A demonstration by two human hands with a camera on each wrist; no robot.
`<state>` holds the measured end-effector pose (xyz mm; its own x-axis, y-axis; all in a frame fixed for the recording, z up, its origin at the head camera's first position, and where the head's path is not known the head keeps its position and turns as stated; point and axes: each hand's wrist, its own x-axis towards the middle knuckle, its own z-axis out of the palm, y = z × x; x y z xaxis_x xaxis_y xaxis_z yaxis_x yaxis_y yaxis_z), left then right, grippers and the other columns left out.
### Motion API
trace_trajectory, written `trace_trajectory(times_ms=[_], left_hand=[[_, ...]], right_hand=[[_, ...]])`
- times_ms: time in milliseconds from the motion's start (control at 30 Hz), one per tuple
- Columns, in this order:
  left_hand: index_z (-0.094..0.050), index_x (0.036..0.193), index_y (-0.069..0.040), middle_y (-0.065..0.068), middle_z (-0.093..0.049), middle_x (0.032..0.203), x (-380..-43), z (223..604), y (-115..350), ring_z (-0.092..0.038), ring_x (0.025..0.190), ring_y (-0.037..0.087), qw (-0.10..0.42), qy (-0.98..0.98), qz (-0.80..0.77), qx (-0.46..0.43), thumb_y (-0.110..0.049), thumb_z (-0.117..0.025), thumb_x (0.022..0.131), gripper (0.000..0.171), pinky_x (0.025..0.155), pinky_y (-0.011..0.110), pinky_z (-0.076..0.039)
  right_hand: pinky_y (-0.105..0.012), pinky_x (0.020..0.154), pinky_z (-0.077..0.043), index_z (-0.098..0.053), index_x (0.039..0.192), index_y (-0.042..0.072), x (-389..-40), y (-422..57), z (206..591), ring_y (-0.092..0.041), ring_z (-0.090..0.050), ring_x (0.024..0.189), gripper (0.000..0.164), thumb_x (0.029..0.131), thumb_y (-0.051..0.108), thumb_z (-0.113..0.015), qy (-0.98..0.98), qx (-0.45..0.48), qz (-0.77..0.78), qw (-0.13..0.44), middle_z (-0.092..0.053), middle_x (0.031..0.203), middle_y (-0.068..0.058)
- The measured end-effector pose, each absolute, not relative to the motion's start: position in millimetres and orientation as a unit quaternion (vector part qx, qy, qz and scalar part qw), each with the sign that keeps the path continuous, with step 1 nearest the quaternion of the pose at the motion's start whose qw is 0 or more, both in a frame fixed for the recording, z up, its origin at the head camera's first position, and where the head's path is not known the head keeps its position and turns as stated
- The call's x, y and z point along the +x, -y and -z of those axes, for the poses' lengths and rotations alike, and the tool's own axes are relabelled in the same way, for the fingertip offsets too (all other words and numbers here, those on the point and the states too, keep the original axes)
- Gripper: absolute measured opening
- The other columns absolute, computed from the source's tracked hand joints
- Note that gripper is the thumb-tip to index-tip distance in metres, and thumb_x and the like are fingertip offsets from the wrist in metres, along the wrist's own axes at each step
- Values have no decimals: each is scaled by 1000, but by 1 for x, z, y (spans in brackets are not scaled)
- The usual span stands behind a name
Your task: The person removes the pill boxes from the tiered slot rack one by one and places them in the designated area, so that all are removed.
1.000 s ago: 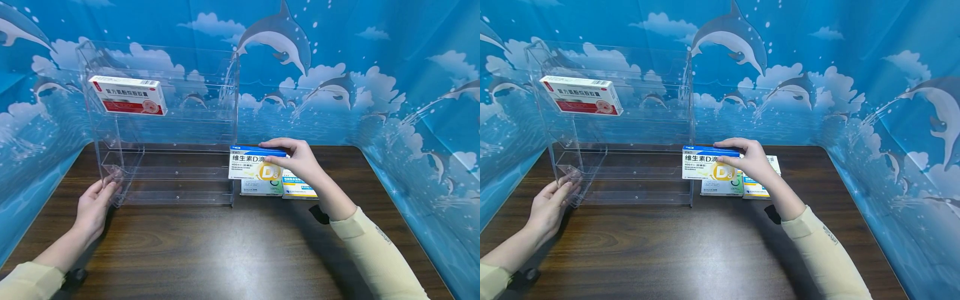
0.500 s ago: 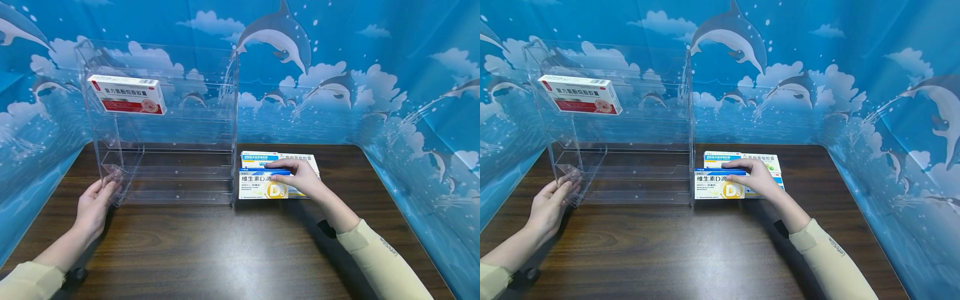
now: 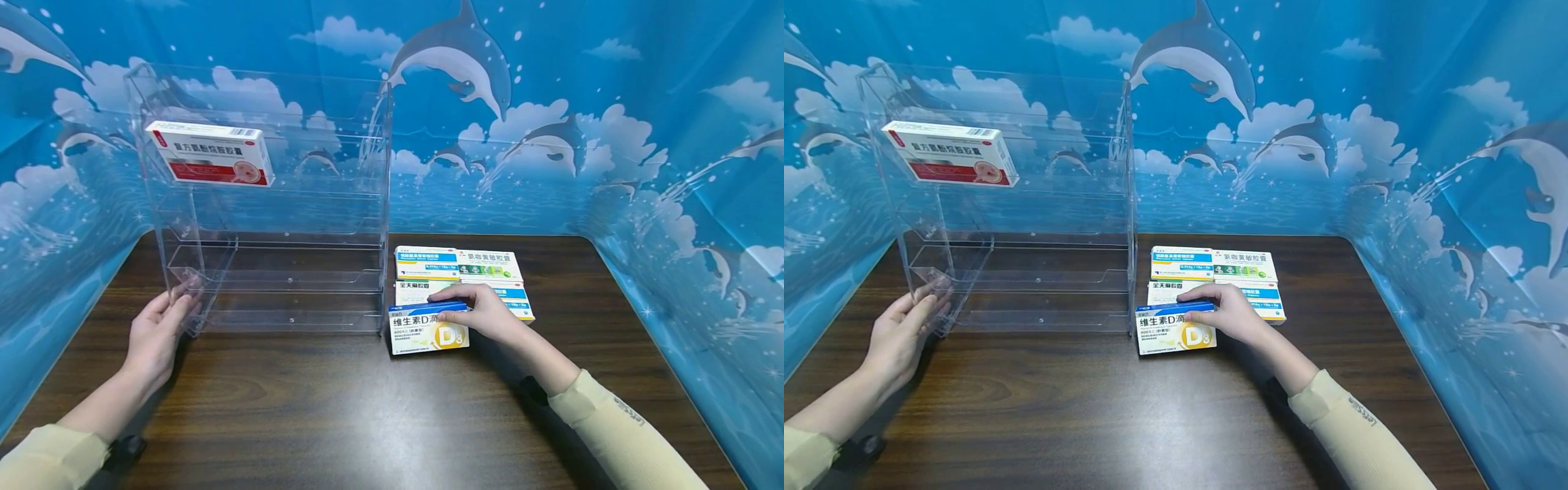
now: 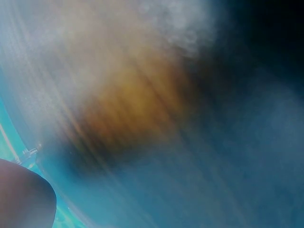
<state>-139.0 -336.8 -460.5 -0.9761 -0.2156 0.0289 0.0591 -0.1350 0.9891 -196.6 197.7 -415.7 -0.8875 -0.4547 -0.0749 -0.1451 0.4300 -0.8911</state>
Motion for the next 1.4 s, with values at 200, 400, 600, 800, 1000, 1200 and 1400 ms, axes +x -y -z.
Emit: trace_trajectory(times_ms=[200, 400, 600, 800, 1000, 1200, 1400], left_hand=[[-55, 152, -7, -22, -70, 130, -139, 461, 337, -70, 108, -14, 89, 652, 751, 57, -18, -63, 109, 45, 89, 2, -55], [-53, 154, -9, -19, -66, 141, -139, 461, 339, -69, 107, -16, 81, 662, 742, 71, -22, -63, 109, 47, 91, 2, -54], [-53, 154, -10, -19, -65, 143, -139, 459, 338, -68, 106, -17, 76, 675, 728, 91, -26, -63, 109, 49, 95, 2, -53], [-53, 155, -11, -20, -65, 143, -139, 459, 338, -68, 104, -18, 73, 680, 723, 98, -28, -63, 109, 50, 97, 2, -52], [-56, 151, -10, -21, -69, 136, -139, 460, 336, -69, 105, -16, 86, 673, 730, 84, -24, -63, 109, 45, 91, 1, -54], [-63, 143, -14, -25, -72, 123, -141, 460, 336, -71, 105, -14, 92, 658, 744, 76, -20, -63, 109, 35, 87, 1, -55], [-64, 141, -14, -25, -72, 120, -141, 461, 336, -71, 105, -13, 96, 654, 747, 71, -17, -62, 109, 32, 86, 1, -55]], right_hand=[[-36, 104, -57, -77, 129, 15, -196, -202, 420, -24, -68, 122, 33, 96, 17, -81, -864, -212, 437, 134, -76, 131, -5], [-34, 103, -59, -79, 126, 16, -193, -204, 422, -22, -70, 119, 30, 97, 16, -80, -879, -249, 389, 121, -77, 129, -3], [-33, 99, -59, -79, 125, 16, -190, -204, 422, -19, -69, 114, 27, 98, 18, -79, -885, -261, 367, 117, -78, 127, -1], [-38, 99, -58, -78, 126, 16, -189, -204, 423, -18, -67, 110, 26, 100, 20, -77, -889, -259, 359, 120, -78, 125, -1], [-41, 101, -57, -77, 128, 17, -188, -204, 425, -19, -64, 111, 27, 102, 23, -74, -890, -253, 353, 143, -76, 128, 0], [-43, 102, -57, -77, 129, 17, -188, -204, 426, -19, -65, 115, 27, 102, 23, -73, -893, -251, 347, 141, -76, 129, -1], [-39, 95, -57, -77, 128, 17, -188, -203, 426, -19, -66, 114, 28, 101, 20, -75, -892, -257, 347, 128, -76, 129, -1]])
